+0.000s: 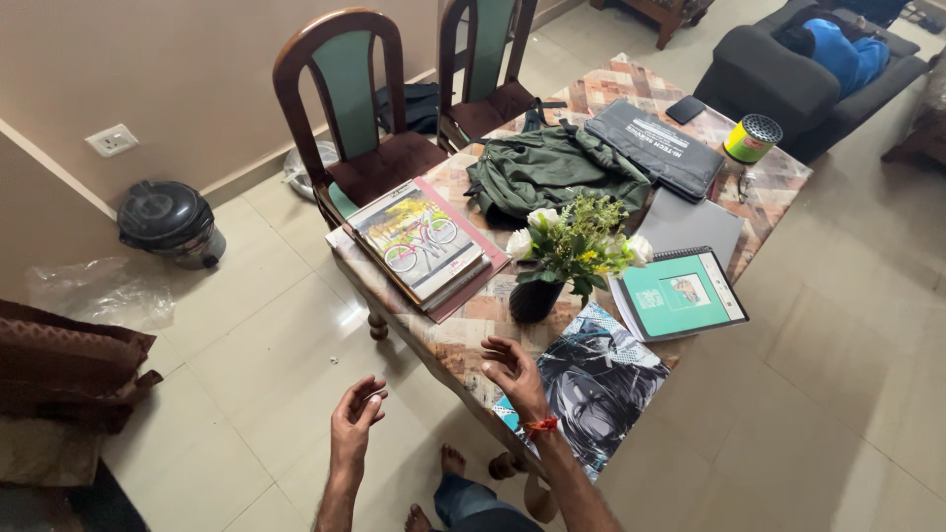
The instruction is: The person organizes papers and a magazine on a table by flipping through a notebook, handling a plastic-wrapped item, and smoothing the pages of an Outlook magazine.
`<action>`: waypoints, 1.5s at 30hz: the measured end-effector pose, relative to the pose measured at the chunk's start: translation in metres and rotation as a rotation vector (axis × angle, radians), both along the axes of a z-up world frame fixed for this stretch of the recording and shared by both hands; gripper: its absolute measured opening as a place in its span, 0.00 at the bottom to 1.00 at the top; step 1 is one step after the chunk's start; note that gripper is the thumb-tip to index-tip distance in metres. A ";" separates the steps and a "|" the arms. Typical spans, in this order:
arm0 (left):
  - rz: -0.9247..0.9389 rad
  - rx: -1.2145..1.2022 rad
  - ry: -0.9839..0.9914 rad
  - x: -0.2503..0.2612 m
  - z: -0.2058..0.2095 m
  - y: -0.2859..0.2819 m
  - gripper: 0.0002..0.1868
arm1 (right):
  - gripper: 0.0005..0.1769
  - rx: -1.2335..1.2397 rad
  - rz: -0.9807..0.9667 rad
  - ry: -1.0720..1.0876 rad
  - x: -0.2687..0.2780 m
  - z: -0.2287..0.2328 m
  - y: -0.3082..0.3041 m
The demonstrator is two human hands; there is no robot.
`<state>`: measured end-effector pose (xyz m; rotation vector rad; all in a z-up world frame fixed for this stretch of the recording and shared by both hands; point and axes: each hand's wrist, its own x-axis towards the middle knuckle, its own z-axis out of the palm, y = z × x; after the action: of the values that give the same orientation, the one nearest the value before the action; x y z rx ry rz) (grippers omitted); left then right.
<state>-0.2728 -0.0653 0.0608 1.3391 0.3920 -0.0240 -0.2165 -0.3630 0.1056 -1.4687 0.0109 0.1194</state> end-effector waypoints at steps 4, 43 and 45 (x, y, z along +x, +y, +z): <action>-0.005 0.009 -0.002 -0.005 0.007 -0.009 0.24 | 0.31 0.004 -0.013 -0.030 -0.009 -0.001 -0.009; 0.117 0.027 -0.041 -0.054 0.010 -0.187 0.23 | 0.30 -0.053 0.128 -0.045 -0.020 0.023 -0.178; 0.118 0.007 -0.073 -0.055 0.008 -0.189 0.23 | 0.30 -0.054 0.121 -0.035 -0.024 0.023 -0.178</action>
<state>-0.3277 -0.2539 0.0687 1.3181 0.4089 0.1243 -0.2401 -0.5414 0.1286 -1.5248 -0.1046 0.1930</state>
